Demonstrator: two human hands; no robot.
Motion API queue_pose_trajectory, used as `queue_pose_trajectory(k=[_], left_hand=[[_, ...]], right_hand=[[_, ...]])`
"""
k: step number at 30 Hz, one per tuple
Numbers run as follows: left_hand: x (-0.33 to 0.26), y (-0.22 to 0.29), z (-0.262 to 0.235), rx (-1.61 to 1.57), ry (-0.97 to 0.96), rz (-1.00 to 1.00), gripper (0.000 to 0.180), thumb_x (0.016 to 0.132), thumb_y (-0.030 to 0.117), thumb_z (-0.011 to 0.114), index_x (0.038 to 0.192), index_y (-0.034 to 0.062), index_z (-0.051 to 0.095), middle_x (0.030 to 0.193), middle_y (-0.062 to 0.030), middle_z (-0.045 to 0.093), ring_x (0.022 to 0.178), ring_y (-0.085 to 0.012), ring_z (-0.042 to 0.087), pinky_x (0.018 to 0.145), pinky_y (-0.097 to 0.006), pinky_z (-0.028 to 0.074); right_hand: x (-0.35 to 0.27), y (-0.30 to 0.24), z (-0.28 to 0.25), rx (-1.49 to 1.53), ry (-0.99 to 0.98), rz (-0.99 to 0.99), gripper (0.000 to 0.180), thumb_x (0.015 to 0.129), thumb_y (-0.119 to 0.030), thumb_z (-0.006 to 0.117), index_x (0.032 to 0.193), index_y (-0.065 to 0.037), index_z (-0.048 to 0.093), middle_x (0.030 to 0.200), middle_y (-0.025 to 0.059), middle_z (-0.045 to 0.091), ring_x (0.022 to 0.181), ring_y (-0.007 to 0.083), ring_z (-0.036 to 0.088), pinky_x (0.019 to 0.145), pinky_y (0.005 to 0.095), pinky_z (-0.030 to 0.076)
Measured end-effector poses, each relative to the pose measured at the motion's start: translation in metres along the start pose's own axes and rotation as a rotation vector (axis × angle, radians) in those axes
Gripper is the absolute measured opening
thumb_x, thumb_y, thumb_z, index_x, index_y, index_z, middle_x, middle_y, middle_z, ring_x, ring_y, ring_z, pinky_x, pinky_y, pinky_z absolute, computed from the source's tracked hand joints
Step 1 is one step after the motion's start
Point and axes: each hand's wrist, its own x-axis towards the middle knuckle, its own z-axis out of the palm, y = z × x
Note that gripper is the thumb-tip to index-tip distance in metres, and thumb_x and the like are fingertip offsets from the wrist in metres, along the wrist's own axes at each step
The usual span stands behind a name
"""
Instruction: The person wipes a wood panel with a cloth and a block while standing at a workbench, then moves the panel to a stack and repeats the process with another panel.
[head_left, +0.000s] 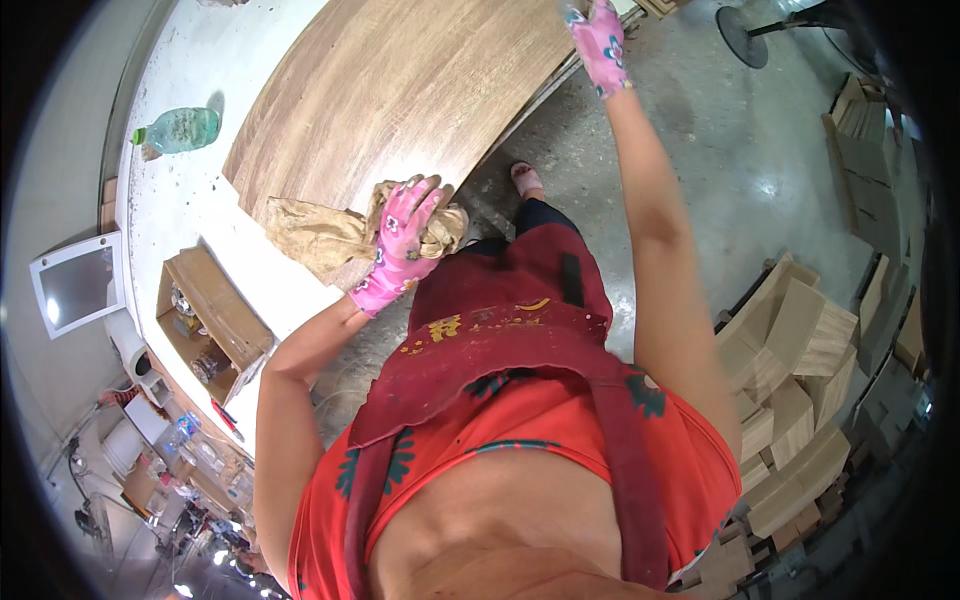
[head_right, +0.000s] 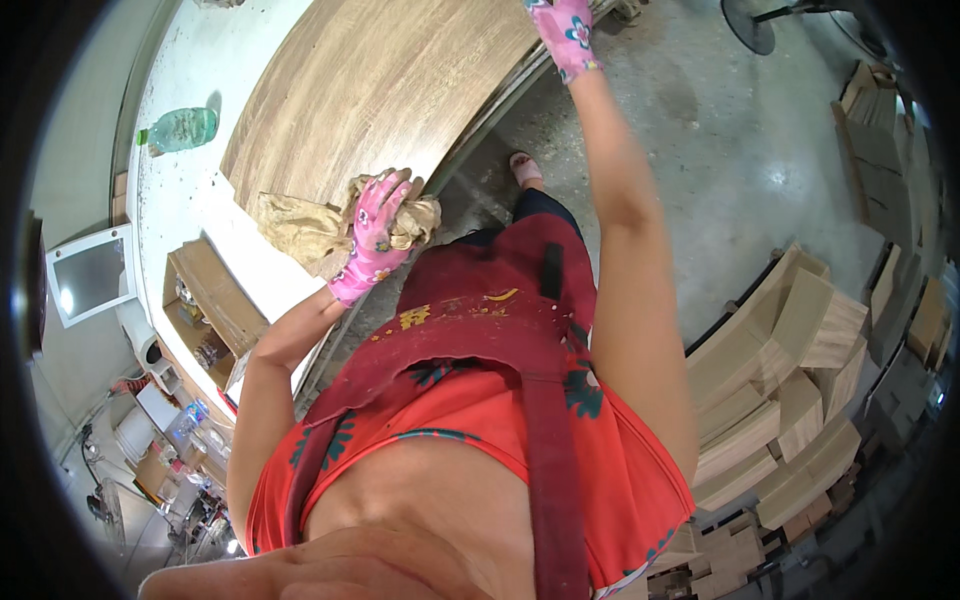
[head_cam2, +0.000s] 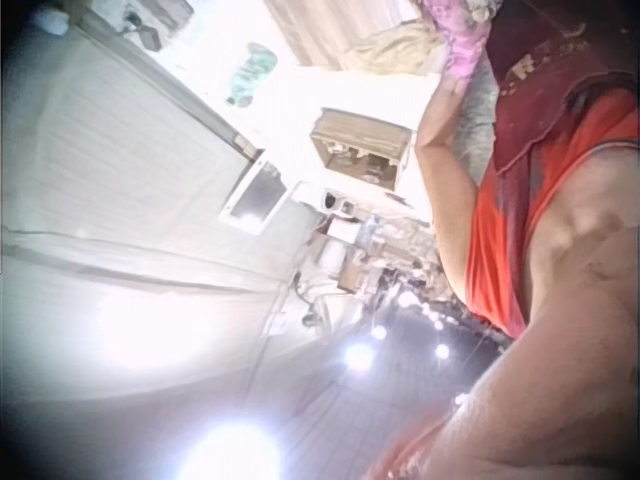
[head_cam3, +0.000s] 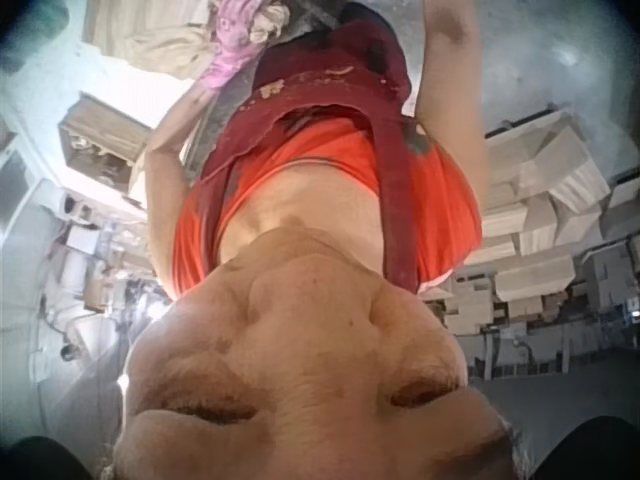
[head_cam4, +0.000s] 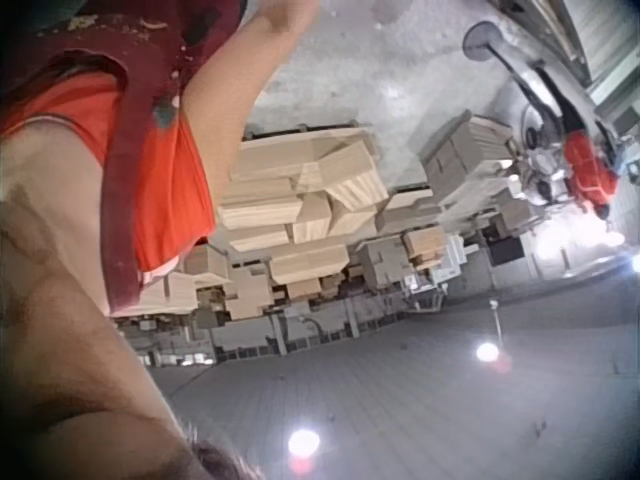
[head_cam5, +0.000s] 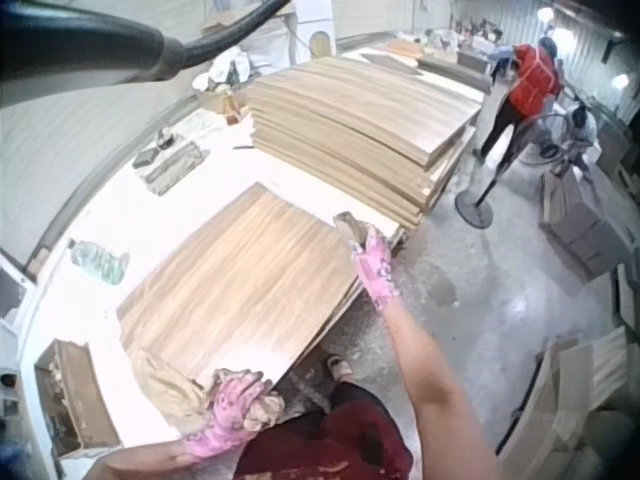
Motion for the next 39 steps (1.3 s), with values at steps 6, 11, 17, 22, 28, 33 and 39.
queue_pose_trajectory(k=[6,11,17,22,28,33,39], left_hand=[[0.065,-0.023,0.031,-0.073,0.061,0.046,0.086,0.055,0.015,0.075,0.135,0.0068,0.045,0.139,-0.0177,0.043,0.126,-0.0382,0.041,0.105,-0.048,0.033],[0.162,-0.032,0.059,-0.175,0.087,0.182,0.086,0.056,0.014,0.075,0.135,0.0055,0.042,0.138,-0.0189,0.042,0.128,-0.0394,0.039,0.106,-0.048,0.032],[0.264,-0.042,0.102,-0.125,0.134,0.191,0.076,0.058,0.018,0.077,0.128,0.0066,0.050,0.135,-0.0181,0.045,0.126,-0.0348,0.041,0.105,-0.043,0.035],[0.311,-0.014,0.090,-0.057,0.058,0.162,0.055,0.061,0.017,0.076,0.111,0.0032,0.059,0.122,-0.0149,0.056,0.110,-0.0312,0.056,0.093,-0.040,0.045],[0.339,-0.019,0.112,0.021,0.137,0.026,0.028,0.064,0.027,0.069,0.091,0.0191,0.068,0.075,-0.0070,0.065,0.071,-0.0278,0.065,0.065,-0.041,0.050],[0.287,-0.033,0.120,-0.288,0.293,0.127,0.030,0.066,0.019,0.068,0.097,0.0177,0.067,0.092,-0.0057,0.065,0.088,-0.0234,0.062,0.079,-0.037,0.049],[0.189,-0.051,0.113,-0.054,0.225,0.166,0.055,0.063,0.014,0.069,0.117,0.0231,0.059,0.131,-0.0008,0.052,0.120,-0.0205,0.048,0.108,-0.040,0.030]], right_hand=[[-0.006,-0.050,-0.012,0.122,-0.157,0.030,0.047,0.082,-0.018,0.063,0.125,-0.004,0.050,0.113,0.0186,0.058,0.105,0.0320,0.055,0.093,0.0400,0.043],[-0.001,-0.059,-0.034,0.636,-0.133,0.186,0.033,0.087,-0.008,0.055,0.119,0.000,0.055,0.109,0.0114,0.061,0.102,0.0212,0.057,0.089,0.0328,0.045],[0.006,-0.016,-0.013,1.015,-0.109,0.411,0.036,0.091,-0.010,0.049,0.125,0.002,0.048,0.112,0.0108,0.057,0.101,0.0178,0.056,0.091,0.0264,0.043],[-0.010,0.003,-0.012,1.157,0.101,0.468,0.037,0.088,-0.011,0.051,0.122,0.004,0.051,0.112,0.0125,0.058,0.103,0.0221,0.055,0.090,0.0338,0.044],[-0.020,-0.029,-0.046,0.514,0.290,0.022,0.056,0.091,-0.036,0.054,0.128,0.004,0.045,0.122,0.0190,0.054,0.113,0.0269,0.051,0.098,0.0396,0.041],[-0.026,-0.115,-0.070,0.637,0.101,0.088,0.058,0.088,-0.035,0.058,0.127,0.005,0.044,0.120,0.0180,0.055,0.109,0.0272,0.055,0.095,0.0376,0.043],[0.013,-0.045,0.029,0.431,-0.346,-0.243,0.039,0.090,-0.016,0.053,0.122,0.007,0.049,0.113,0.0142,0.056,0.100,0.0222,0.055,0.091,0.0341,0.044]])
